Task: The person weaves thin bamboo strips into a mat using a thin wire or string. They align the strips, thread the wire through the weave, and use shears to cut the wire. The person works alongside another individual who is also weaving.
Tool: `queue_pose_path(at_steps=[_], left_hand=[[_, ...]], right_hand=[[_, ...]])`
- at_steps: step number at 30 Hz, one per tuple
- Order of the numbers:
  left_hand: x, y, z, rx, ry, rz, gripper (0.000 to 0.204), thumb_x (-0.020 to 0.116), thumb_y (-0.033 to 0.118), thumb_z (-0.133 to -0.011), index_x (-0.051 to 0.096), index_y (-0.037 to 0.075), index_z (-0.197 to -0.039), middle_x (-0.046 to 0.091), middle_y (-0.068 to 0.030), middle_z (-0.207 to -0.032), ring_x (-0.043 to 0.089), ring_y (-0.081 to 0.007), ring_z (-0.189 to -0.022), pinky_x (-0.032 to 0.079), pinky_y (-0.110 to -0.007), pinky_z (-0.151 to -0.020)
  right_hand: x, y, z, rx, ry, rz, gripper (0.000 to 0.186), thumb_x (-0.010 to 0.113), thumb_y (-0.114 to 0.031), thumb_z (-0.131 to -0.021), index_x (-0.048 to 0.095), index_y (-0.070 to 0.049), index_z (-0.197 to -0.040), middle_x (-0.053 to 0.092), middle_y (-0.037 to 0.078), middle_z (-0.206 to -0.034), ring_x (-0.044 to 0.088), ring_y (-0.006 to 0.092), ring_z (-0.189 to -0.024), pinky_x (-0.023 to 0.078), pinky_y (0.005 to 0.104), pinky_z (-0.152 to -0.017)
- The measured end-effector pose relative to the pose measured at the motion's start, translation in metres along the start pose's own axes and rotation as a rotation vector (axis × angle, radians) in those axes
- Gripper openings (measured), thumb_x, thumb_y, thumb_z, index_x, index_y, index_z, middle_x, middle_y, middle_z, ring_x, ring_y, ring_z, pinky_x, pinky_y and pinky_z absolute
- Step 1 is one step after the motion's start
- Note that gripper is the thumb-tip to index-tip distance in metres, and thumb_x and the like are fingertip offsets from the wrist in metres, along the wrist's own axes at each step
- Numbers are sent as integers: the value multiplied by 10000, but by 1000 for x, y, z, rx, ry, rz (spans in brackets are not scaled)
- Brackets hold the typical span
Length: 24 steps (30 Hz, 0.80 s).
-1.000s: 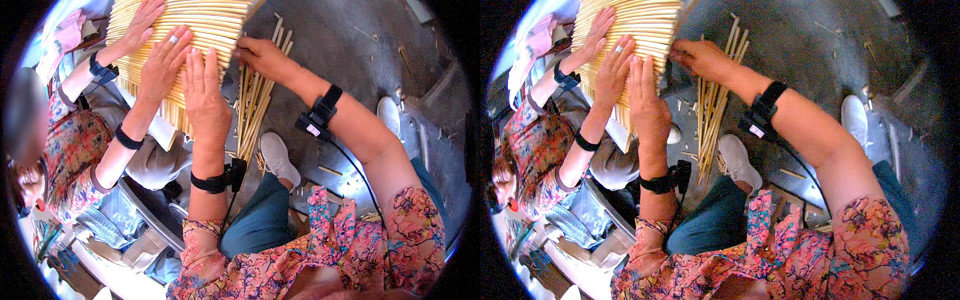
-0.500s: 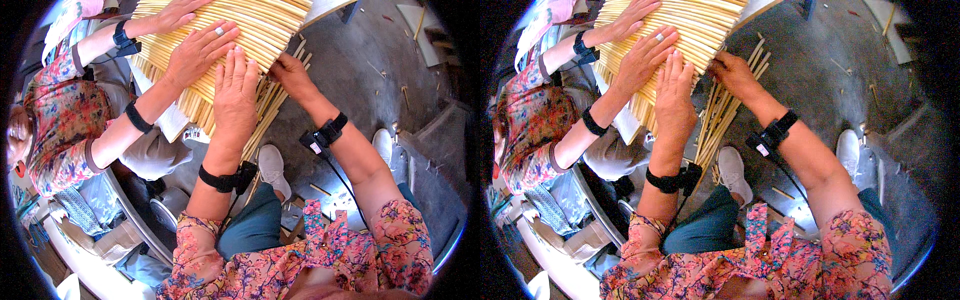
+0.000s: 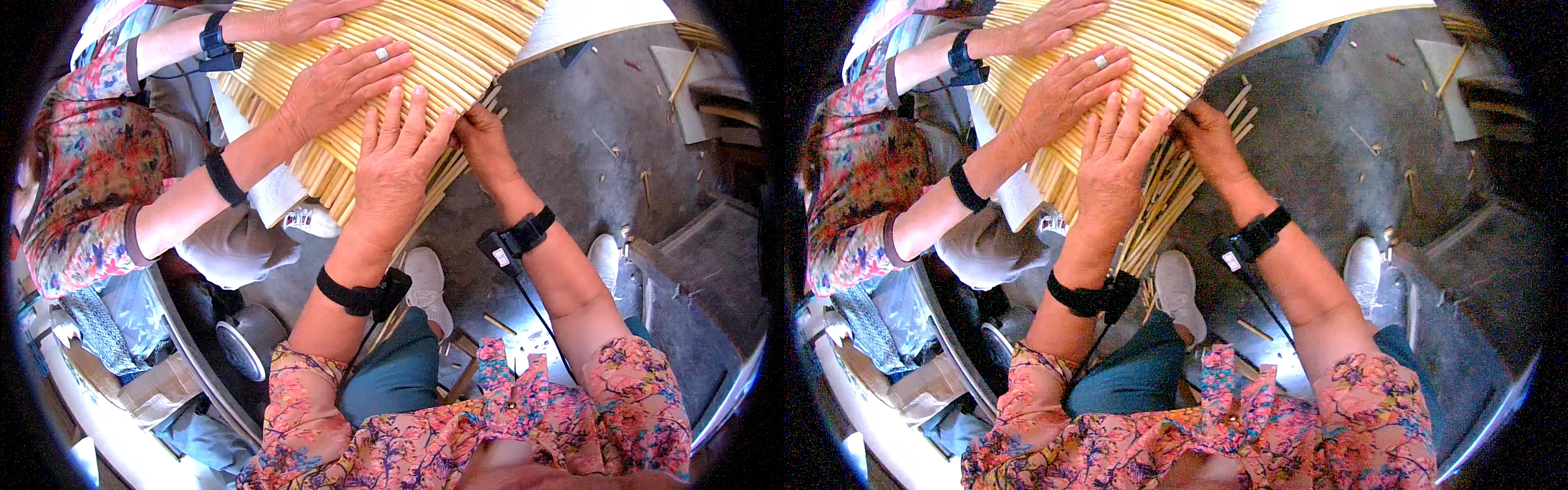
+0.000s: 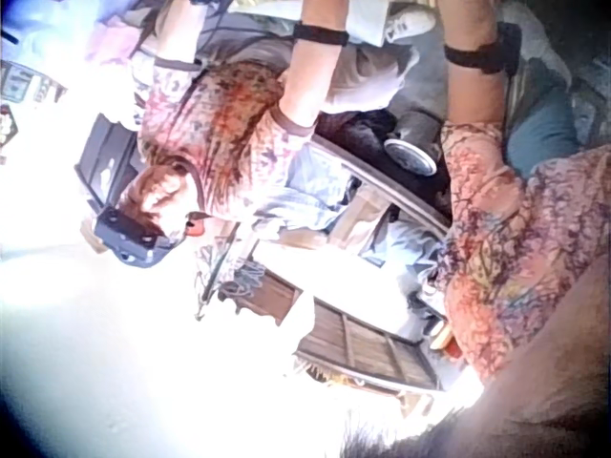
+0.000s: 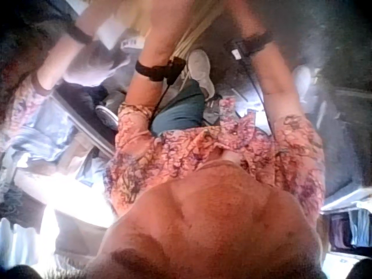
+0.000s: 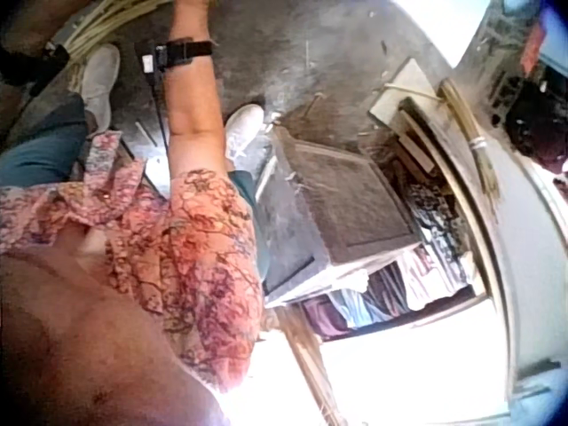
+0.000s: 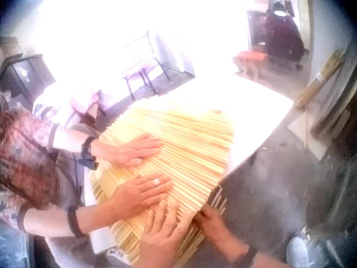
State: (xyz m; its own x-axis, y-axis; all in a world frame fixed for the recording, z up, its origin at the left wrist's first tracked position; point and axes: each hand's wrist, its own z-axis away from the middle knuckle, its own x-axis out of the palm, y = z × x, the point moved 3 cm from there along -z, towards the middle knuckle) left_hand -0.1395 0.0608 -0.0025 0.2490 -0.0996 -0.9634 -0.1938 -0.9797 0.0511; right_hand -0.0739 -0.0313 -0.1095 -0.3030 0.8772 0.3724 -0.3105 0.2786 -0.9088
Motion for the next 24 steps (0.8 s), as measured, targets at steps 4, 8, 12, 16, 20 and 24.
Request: queue_pose_path(at_steps=[4, 8, 12, 16, 20, 24], left_hand=[[-1, 0, 0, 8, 8, 12, 536, 495, -1, -759, 517, 212, -1251, 418, -131, -1355, 353, -322, -1281, 287, -486, -1026], [0, 1, 0, 13, -5, 13, 531, 498, 2, -759, 520, 208, -1248, 413, -130, -1358, 348, -326, -1283, 287, -484, -1025], [-2, 1, 0, 9, -11, 15, 535, 499, 0, -757, 520, 211, -1248, 411, -129, -1360, 346, -328, -1284, 288, -481, -1025], [-1, 0, -1, 24, 9, 5, 492, 497, 52, -776, 520, 211, -1240, 425, -125, -1347, 367, -329, -1269, 303, -487, -1013], [1, -1, 0, 32, 30, -24, 407, 497, 158, -814, 528, 216, -1216, 455, -114, -1317, 405, -326, -1243, 334, -499, -988], [-1, -2, 0, 23, 43, -23, 398, 504, 163, -817, 533, 219, -1210, 458, -112, -1315, 405, -319, -1244, 338, -496, -986]], right_hand=[[-2, 3, 0, 28, -2, -7, 176, 502, -88, -894, 611, -39, -1023, 616, 3, -818, 528, 77, -675, 431, 209, -588], [-3, 1, -1, 18, 6, 13, 167, 510, -94, -891, 614, -42, -1011, 611, 1, -806, 520, 72, -667, 425, 207, -581], [-1, -3, -1, 7, 1, -20, 166, 513, -99, -889, 612, -37, -1007, 609, 4, -793, 517, 72, -659, 422, 208, -573], [-3, -2, -3, 0, -7, 0, 158, 510, -99, -893, 606, -23, -992, 610, 10, -794, 522, 79, -636, 424, 207, -559], [-1, -3, -2, -8, -21, -27, 148, 500, -97, -899, 599, -16, -975, 607, 20, -782, 528, 88, -610, 435, 212, -546], [0, -4, -3, -10, -53, -87, 145, 501, -97, -901, 594, -11, -971, 607, 27, -780, 531, 91, -606, 446, 223, -546]])
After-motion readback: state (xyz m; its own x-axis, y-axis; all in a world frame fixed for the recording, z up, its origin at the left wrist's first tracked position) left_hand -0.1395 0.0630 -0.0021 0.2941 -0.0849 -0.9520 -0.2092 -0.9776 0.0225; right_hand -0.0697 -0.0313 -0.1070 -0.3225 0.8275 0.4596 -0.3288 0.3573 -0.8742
